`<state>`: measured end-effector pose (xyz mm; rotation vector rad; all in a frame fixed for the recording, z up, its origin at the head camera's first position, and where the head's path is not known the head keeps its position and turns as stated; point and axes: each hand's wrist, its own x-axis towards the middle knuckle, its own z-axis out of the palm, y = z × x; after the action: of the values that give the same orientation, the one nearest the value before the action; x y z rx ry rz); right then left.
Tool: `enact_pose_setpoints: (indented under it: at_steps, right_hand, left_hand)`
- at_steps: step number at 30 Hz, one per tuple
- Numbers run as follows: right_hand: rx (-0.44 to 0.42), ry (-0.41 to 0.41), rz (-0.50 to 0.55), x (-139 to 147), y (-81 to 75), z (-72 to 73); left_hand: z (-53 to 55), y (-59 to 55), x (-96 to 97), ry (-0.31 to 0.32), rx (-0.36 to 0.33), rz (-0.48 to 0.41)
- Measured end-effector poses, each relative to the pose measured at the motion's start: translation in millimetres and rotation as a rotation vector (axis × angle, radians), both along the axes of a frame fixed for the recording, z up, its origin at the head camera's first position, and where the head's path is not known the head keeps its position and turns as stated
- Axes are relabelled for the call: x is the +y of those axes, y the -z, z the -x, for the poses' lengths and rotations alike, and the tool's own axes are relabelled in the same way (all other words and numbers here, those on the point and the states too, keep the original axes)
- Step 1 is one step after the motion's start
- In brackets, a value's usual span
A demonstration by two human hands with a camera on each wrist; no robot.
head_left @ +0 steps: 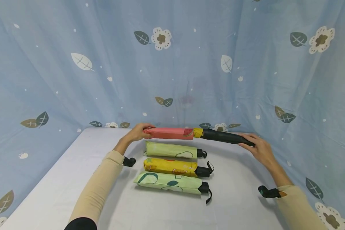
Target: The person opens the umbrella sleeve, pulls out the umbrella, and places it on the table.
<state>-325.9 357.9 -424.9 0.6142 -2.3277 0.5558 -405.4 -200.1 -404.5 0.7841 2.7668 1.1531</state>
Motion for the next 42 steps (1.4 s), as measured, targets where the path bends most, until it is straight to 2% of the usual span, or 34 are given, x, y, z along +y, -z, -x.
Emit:
enact_pose_setpoints:
  at_steps: [18, 23, 31, 38, 42]
  right_hand:
    - [-0.017, 0.083, -0.041, 18.2, -0.3, -9.4]
    - [-0.032, 0.079, -0.049, 21.3, 0.9, -12.4]
    - [-0.080, 0.065, -0.076, 22.8, 5.3, -12.9]
    - [-0.089, 0.055, -0.097, 23.6, 11.6, -8.1]
    - [-0.123, 0.054, -0.111, 24.7, 16.0, -5.7]
  left_hand:
    - [1.7, 2.6, 5.6, 0.035, 0.019, 0.036]
    - [2.1, 3.8, 8.7, 0.042, 0.011, 0.061]
    - [3.0, 8.5, 12.4, 0.097, 0.028, 0.062]
    - [3.4, 10.3, 14.0, 0.098, 0.002, 0.049]
    - [4.1, 11.4, 14.3, 0.100, 0.001, 0.050]
